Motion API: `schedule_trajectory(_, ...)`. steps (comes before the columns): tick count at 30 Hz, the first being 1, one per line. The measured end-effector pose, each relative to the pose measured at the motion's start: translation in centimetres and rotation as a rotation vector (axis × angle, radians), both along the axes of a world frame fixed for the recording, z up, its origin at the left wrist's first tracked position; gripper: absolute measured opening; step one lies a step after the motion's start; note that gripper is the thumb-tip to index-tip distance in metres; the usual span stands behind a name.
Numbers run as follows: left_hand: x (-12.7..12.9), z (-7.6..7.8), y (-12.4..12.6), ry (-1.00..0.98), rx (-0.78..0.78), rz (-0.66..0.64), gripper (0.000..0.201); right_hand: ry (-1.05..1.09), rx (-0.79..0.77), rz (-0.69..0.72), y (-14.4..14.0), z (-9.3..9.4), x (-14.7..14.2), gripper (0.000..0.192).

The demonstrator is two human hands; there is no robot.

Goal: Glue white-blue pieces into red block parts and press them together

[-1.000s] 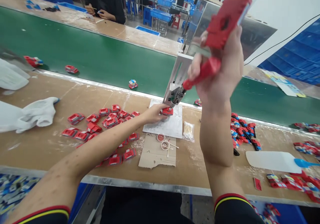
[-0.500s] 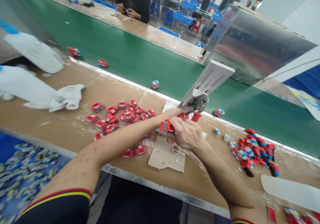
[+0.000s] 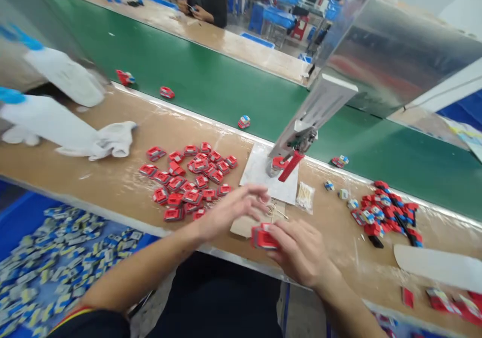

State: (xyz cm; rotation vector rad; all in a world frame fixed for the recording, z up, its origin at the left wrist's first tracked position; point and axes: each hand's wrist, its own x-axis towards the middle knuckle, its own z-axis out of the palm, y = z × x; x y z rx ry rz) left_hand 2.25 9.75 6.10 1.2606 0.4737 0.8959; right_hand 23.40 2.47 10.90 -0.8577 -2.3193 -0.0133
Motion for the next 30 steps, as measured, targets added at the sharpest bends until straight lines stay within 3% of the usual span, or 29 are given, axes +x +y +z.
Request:
schedule_trajectory(3,-0.2,-1.2,-4.9,0.034,-0.091,0.096,0.044,0.034,-0.023,-0.031,-1.1,-2.6,-0.8,0.058)
schedule_trajectory(5,0.0,-2.2,-6.0,0.018,-0.245,0.232,0.042,0.161,-0.06,-0.131,-1.5,-4.5,0.1,0.058)
schedule_trajectory(9,-0.2,-4.1,-4.8,-0.11,-0.521,0.434,0.049,0.261,-0.272,-0.421,-1.7,-7.4,3.6,0.041)
schedule_trajectory(12,-0.4,-5.0,-3.5,-0.164,-0.544,0.39,0.049,0.187,-0.373,-0.412,-0.7,-8.6,4.6,0.026)
schedule_trajectory(15,0.1,-6.0,-2.9,-0.138,-0.439,0.291,0.049,0.154,-0.351,-0.366,0.8,-9.0,4.2,0.012)
schedule_trajectory(20,1.2,-7.4,-2.9,-0.014,-0.189,0.311,0.031,0.139,-0.379,-0.261,2.9,-9.0,3.1,0.011)
schedule_trajectory(24,0.9,-8.1,-3.4,0.076,-0.046,0.334,0.034,0.202,-0.394,-0.213,3.2,-8.9,3.2,0.012)
schedule_trajectory(27,0.8,-8.6,-3.8,0.057,0.078,0.368,0.04,0.356,-0.358,-0.24,2.7,-7.7,3.3,0.015)
schedule_trajectory(30,1.0,-9.0,-4.1,0.045,0.195,0.382,0.036,0.642,-0.303,-0.231,2.3,-6.3,2.2,0.015)
